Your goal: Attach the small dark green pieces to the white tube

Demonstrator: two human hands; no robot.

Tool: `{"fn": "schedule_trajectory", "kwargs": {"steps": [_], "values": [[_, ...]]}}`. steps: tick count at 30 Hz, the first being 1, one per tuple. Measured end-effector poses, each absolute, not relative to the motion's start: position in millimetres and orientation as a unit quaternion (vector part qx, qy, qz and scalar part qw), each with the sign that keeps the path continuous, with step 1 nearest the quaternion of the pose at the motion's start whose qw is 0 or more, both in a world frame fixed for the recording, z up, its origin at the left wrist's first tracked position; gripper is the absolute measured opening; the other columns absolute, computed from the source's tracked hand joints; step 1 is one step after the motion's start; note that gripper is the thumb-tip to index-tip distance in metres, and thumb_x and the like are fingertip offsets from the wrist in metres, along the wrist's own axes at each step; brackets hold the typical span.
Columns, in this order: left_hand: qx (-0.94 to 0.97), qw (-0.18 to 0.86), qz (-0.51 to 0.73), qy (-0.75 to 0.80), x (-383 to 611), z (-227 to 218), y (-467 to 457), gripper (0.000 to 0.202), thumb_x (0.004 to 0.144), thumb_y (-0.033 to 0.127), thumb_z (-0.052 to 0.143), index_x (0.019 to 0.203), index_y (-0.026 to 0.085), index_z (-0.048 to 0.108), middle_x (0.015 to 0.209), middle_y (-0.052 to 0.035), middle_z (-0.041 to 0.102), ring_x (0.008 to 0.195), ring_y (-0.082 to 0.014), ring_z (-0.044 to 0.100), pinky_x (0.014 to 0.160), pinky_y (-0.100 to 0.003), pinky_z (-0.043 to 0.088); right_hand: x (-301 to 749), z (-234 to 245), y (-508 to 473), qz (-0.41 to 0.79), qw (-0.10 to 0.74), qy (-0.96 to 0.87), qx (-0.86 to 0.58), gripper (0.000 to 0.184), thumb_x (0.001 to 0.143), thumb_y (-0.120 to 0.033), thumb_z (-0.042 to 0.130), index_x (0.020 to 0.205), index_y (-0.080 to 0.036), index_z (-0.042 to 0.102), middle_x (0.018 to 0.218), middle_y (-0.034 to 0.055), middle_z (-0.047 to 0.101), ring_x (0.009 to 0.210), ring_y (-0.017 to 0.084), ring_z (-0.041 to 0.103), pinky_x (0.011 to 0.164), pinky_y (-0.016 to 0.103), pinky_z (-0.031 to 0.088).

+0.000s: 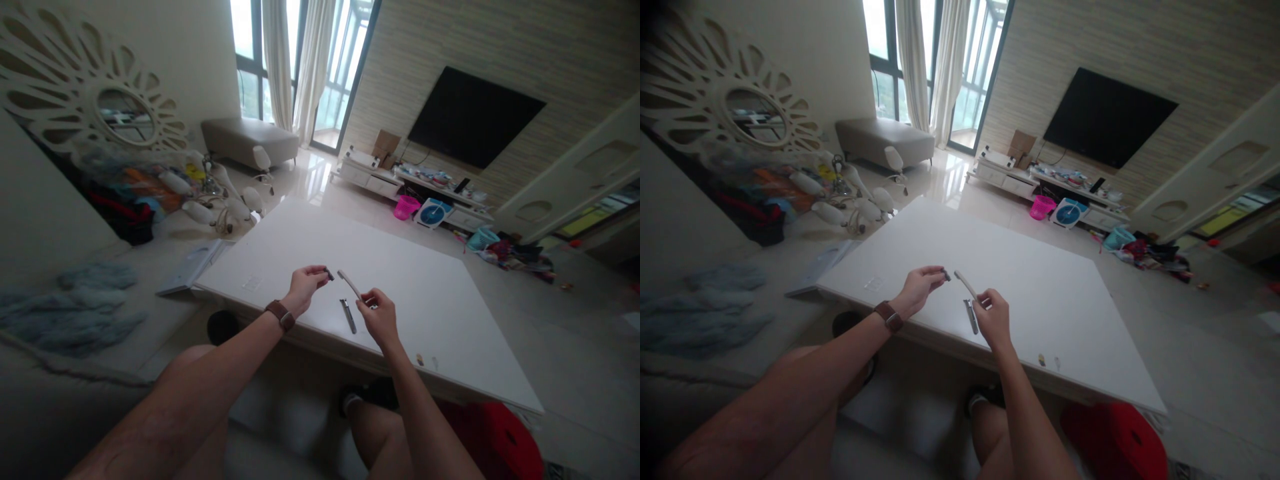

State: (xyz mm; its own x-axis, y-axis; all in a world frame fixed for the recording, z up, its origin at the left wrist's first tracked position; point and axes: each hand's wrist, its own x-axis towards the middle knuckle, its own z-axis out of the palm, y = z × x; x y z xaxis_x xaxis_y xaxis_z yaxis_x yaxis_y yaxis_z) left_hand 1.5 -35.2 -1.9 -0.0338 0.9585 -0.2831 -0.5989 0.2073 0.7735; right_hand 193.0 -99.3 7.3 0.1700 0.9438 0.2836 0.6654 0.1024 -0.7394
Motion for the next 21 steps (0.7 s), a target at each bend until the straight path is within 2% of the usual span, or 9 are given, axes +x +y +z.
{"fn": "schedule_trajectory", "kwargs": {"steps": [6, 14, 21], "values": [[0.225, 0.658, 0.586, 0.416, 2.3, -0.4, -36.4, 0.017, 0.065, 0.002, 0.077, 0.078, 0.010, 0.070, 0.080, -0.0084, 0.071, 0.073, -0.0146, 0.067, 0.082, -0.034, 0.052, 192.4, 7.8, -99.3, 0.168, 0.408, -0.626, -0.642, 0.012, 0.074, -0.032, 0.067, 0.072, -0.021, 0.063, 0.069, 0.0022, 0.067, 0.062, 0.019, 0.061, 0.061, 0.030, 0.044], [0.234, 0.655, 0.578, 0.428, 0.7, 1.1, -37.7, 0.017, 0.064, 0.004, 0.075, 0.079, 0.011, 0.071, 0.077, -0.0076, 0.072, 0.072, -0.0143, 0.067, 0.074, -0.029, 0.051, 192.2, 7.7, -98.9, 0.172, 0.403, -0.623, -0.648, 0.011, 0.074, -0.031, 0.067, 0.071, -0.021, 0.063, 0.069, 0.0017, 0.066, 0.063, 0.019, 0.061, 0.062, 0.030, 0.044], [0.240, 0.655, 0.581, 0.420, 1.7, -2.3, -35.9, 0.019, 0.064, 0.007, 0.077, 0.081, 0.012, 0.071, 0.079, -0.0085, 0.073, 0.074, -0.0148, 0.068, 0.076, -0.029, 0.051, 193.5, 6.3, -98.9, 0.176, 0.407, -0.620, -0.647, 0.011, 0.075, -0.030, 0.067, 0.072, -0.021, 0.062, 0.068, 0.0014, 0.066, 0.063, 0.019, 0.061, 0.061, 0.030, 0.044]]}}
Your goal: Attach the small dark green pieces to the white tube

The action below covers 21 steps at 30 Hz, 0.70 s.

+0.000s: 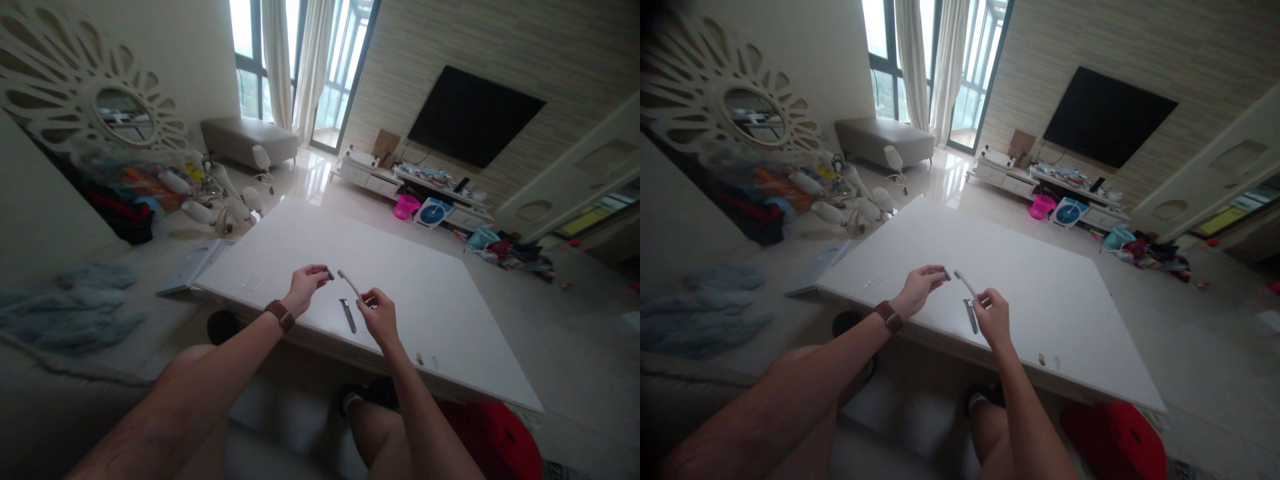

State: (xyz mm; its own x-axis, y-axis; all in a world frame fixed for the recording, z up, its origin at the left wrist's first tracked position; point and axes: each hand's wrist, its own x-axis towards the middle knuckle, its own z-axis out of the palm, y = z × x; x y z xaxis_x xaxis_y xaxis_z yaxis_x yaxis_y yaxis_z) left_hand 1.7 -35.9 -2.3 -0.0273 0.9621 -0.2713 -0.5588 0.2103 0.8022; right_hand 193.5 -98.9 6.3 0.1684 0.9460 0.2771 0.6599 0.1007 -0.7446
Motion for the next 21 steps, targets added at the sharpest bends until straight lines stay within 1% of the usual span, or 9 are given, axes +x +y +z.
{"fn": "schedule_trajectory", "kwargs": {"steps": [4, 8, 14, 18, 21], "values": [[0.243, 0.658, 0.581, 0.413, 2.9, -4.3, -35.3, 0.020, 0.063, 0.007, 0.078, 0.081, 0.012, 0.071, 0.082, -0.0094, 0.073, 0.075, -0.0152, 0.068, 0.079, -0.030, 0.052, 193.4, 6.9, -98.7, 0.173, 0.406, -0.624, -0.645, 0.011, 0.075, -0.031, 0.067, 0.072, -0.021, 0.062, 0.069, 0.0019, 0.066, 0.062, 0.019, 0.061, 0.060, 0.030, 0.044], [0.249, 0.663, 0.574, 0.411, 3.8, -3.4, -37.1, 0.019, 0.064, 0.007, 0.078, 0.081, 0.011, 0.071, 0.078, -0.0086, 0.073, 0.075, -0.0150, 0.068, 0.078, -0.030, 0.051, 192.8, 7.5, -98.5, 0.176, 0.407, -0.623, -0.644, 0.013, 0.076, -0.031, 0.066, 0.071, -0.021, 0.062, 0.069, 0.0017, 0.066, 0.062, 0.018, 0.060, 0.060, 0.029, 0.044], [0.264, 0.669, 0.555, 0.419, 3.9, 1.5, -40.9, 0.020, 0.065, 0.007, 0.077, 0.084, 0.010, 0.071, 0.078, -0.0090, 0.073, 0.073, -0.0149, 0.069, 0.072, -0.027, 0.050, 191.6, 7.2, -98.5, 0.185, 0.405, -0.623, -0.644, 0.013, 0.077, -0.032, 0.065, 0.072, -0.021, 0.062, 0.072, 0.0007, 0.066, 0.062, 0.017, 0.060, 0.060, 0.028, 0.043], [0.269, 0.666, 0.548, 0.427, 3.1, 3.0, -41.1, 0.018, 0.067, 0.009, 0.077, 0.084, 0.010, 0.071, 0.074, -0.0078, 0.072, 0.066, -0.0133, 0.066, 0.066, -0.026, 0.049, 192.1, 7.2, -98.4, 0.181, 0.403, -0.625, -0.644, 0.012, 0.077, -0.031, 0.065, 0.072, -0.020, 0.062, 0.072, 0.0008, 0.066, 0.062, 0.017, 0.060, 0.059, 0.028, 0.043], [0.265, 0.668, 0.549, 0.427, 3.4, 2.1, -39.9, 0.014, 0.070, 0.009, 0.074, 0.083, 0.010, 0.069, 0.072, -0.0080, 0.072, 0.065, -0.0142, 0.067, 0.067, -0.027, 0.050, 192.5, 7.2, -98.4, 0.180, 0.403, -0.626, -0.643, 0.012, 0.077, -0.031, 0.065, 0.071, -0.021, 0.062, 0.072, 0.0009, 0.066, 0.062, 0.017, 0.061, 0.060, 0.028, 0.043]]}}
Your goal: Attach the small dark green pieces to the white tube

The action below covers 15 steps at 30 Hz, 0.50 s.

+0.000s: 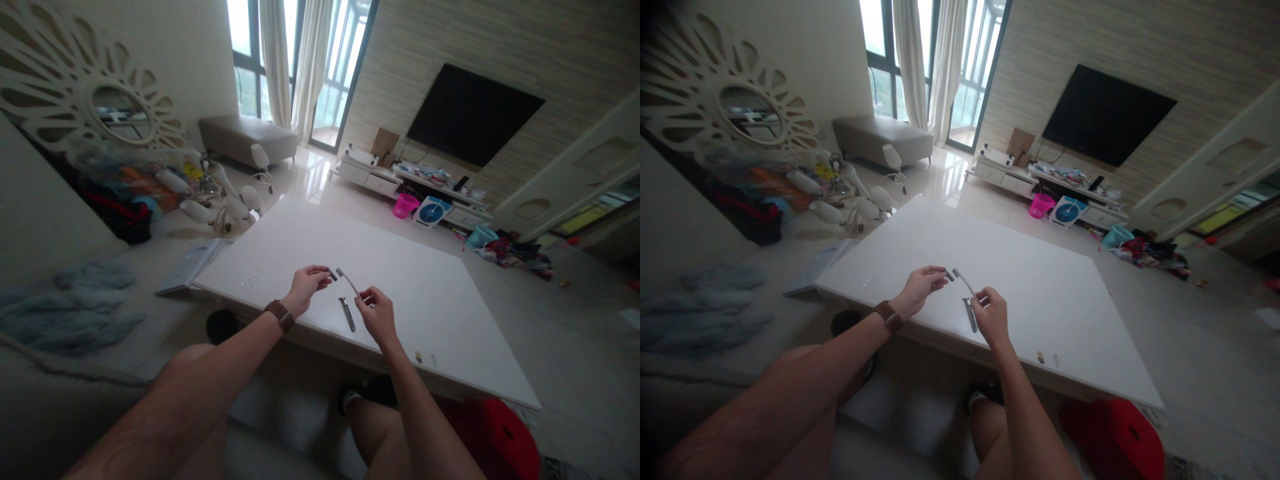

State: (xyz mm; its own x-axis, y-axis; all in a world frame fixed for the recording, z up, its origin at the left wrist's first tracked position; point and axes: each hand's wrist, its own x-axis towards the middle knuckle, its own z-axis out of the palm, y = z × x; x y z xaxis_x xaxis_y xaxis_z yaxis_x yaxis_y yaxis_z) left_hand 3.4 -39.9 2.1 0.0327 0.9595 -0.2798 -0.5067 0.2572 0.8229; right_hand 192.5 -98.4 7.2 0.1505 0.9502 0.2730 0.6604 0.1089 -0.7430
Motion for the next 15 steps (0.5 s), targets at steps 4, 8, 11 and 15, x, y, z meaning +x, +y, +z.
{"fn": "schedule_trajectory", "kwargs": {"steps": [4, 8, 11, 15], "values": [[0.262, 0.677, 0.554, 0.408, 5.1, 0.6, -38.8, 0.015, 0.067, 0.005, 0.073, 0.079, 0.010, 0.066, 0.075, -0.0094, 0.073, 0.074, -0.0162, 0.071, 0.077, -0.030, 0.053, 192.8, 6.9, -98.3, 0.180, 0.403, -0.626, -0.643, 0.013, 0.076, -0.031, 0.066, 0.071, -0.021, 0.062, 0.071, 0.0006, 0.066, 0.062, 0.017, 0.061, 0.060, 0.028, 0.044], [0.268, 0.680, 0.558, 0.392, 6.3, 0.3, -39.8, 0.016, 0.064, 0.004, 0.075, 0.076, 0.010, 0.066, 0.076, -0.0089, 0.073, 0.078, -0.0154, 0.071, 0.082, -0.028, 0.053, 193.3, 5.7, -98.1, 0.178, 0.403, -0.626, -0.644, 0.012, 0.076, -0.031, 0.065, 0.071, -0.021, 0.062, 0.071, 0.0004, 0.066, 0.061, 0.017, 0.061, 0.059, 0.028, 0.044], [0.277, 0.685, 0.550, 0.390, 6.4, 0.0, -41.4, 0.015, 0.066, 0.005, 0.075, 0.077, 0.010, 0.066, 0.072, -0.0079, 0.073, 0.073, -0.0143, 0.070, 0.077, -0.026, 0.054, 193.0, 6.0, -98.0, 0.176, 0.406, -0.626, -0.642, 0.011, 0.076, -0.030, 0.065, 0.070, -0.021, 0.062, 0.071, 0.0005, 0.067, 0.061, 0.017, 0.061, 0.058, 0.028, 0.044], [0.291, 0.690, 0.535, 0.391, 6.4, -0.1, -43.9, 0.012, 0.071, 0.007, 0.073, 0.080, 0.011, 0.065, 0.072, -0.0084, 0.073, 0.070, -0.0157, 0.072, 0.073, -0.027, 0.056, 191.9, 7.9, -98.4, 0.176, 0.402, -0.626, -0.645, 0.012, 0.076, -0.030, 0.065, 0.070, -0.021, 0.062, 0.071, 0.0001, 0.067, 0.061, 0.016, 0.060, 0.058, 0.028, 0.044]]}}
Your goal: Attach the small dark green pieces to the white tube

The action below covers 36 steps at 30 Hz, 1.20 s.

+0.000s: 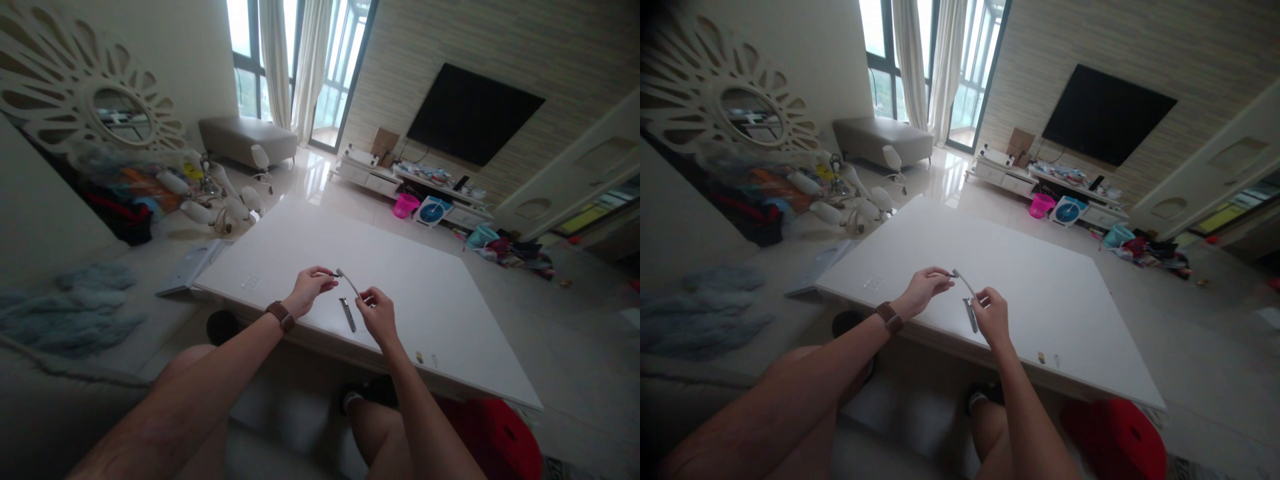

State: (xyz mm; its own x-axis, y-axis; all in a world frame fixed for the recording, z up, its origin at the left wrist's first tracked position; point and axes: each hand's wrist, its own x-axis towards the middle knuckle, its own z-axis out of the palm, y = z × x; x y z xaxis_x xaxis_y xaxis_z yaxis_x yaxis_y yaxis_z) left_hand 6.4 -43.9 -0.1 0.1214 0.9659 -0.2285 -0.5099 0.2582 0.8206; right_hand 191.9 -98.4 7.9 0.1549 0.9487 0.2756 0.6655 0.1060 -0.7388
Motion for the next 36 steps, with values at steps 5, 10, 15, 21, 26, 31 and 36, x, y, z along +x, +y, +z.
{"fn": "schedule_trajectory", "kwargs": {"steps": [5, 10, 15, 21, 26, 31, 36], "values": [[0.298, 0.695, 0.524, 0.392, 7, 1, -46, 0.015, 0.072, 0.008, 0.074, 0.085, 0.011, 0.065, 0.075, -0.0110, 0.075, 0.073, -0.0189, 0.074, 0.075, -0.030, 0.058, 192, 8, -99, 0.174, 0.403, -0.626, -0.645, 0.013, 0.076, -0.031, 0.065, 0.070, -0.021, 0.061, 0.068, -0.0008, 0.065, 0.059, 0.016, 0.059, 0.058, 0.028, 0.043], [0.300, 0.686, 0.536, 0.391, 7, 4, -45, 0.014, 0.070, 0.007, 0.075, 0.080, 0.010, 0.067, 0.075, -0.0114, 0.075, 0.073, -0.0170, 0.073, 0.074, -0.026, 0.057, 193, 6, -99, 0.172, 0.397, -0.626, -0.649, 0.011, 0.076, -0.030, 0.064, 0.070, -0.021, 0.061, 0.069, -0.0001, 0.066, 0.060, 0.016, 0.060, 0.058, 0.028, 0.043], [0.294, 0.683, 0.541, 0.394, 7, 6, -44, 0.003, 0.076, 0.011, 0.068, 0.076, 0.009, 0.067, 0.074, -0.0112, 0.074, 0.070, -0.0163, 0.073, 0.072, -0.026, 0.057, 194, 7, -98, 0.173, 0.397, -0.622, -0.652, 0.010, 0.076, -0.028, 0.063, 0.070, -0.021, 0.061, 0.070, 0.0000, 0.066, 0.061, 0.017, 0.060, 0.059, 0.028, 0.043], [0.304, 0.669, 0.548, 0.399, 6, 4, -44, 0.016, 0.070, 0.007, 0.076, 0.079, 0.011, 0.063, 0.073, -0.0104, 0.074, 0.070, -0.0166, 0.072, 0.072, -0.027, 0.056, 195, 6, -98, 0.164, 0.419, -0.619, -0.643, 0.007, 0.076, -0.027, 0.064, 0.074, -0.021, 0.062, 0.075, 0.0004, 0.066, 0.065, 0.017, 0.059, 0.061, 0.028, 0.043], [0.328, 0.664, 0.533, 0.410, 6, 3, -45, 0.015, 0.070, 0.012, 0.078, 0.081, 0.009, 0.069, 0.076, -0.0131, 0.075, 0.070, -0.0180, 0.072, 0.074, -0.031, 0.056, 197, 2, -96, 0.149, 0.424, -0.653, -0.610, 0.008, 0.077, -0.027, 0.065, 0.073, -0.021, 0.061, 0.079, 0.0019, 0.066, 0.067, 0.017, 0.058, 0.062, 0.029, 0.043], [0.337, 0.652, 0.528, 0.427, 6, 1, -45, 0.015, 0.067, 0.012, 0.080, 0.077, 0.008, 0.071, 0.072, -0.0119, 0.074, 0.067, -0.0185, 0.071, 0.072, -0.032, 0.056, 205, 5, -94, 0.050, 0.438, -0.637, -0.633, 0.009, 0.081, -0.026, 0.063, 0.074, -0.021, 0.060, 0.082, 0.0024, 0.063, 0.067, 0.016, 0.055, 0.065, 0.030, 0.043], [0.341, 0.653, 0.521, 0.431, 6, 2, -45, 0.010, 0.068, 0.011, 0.077, 0.076, 0.008, 0.072, 0.072, -0.0116, 0.074, 0.067, -0.0187, 0.072, 0.071, -0.031, 0.055, 212, 7, -94, 0.080, 0.392, -0.694, -0.598, 0.010, 0.084, -0.025, 0.063, 0.075, -0.021, 0.061, 0.080, 0.0014, 0.060, 0.069, 0.016, 0.056, 0.065, 0.029, 0.043]]}}
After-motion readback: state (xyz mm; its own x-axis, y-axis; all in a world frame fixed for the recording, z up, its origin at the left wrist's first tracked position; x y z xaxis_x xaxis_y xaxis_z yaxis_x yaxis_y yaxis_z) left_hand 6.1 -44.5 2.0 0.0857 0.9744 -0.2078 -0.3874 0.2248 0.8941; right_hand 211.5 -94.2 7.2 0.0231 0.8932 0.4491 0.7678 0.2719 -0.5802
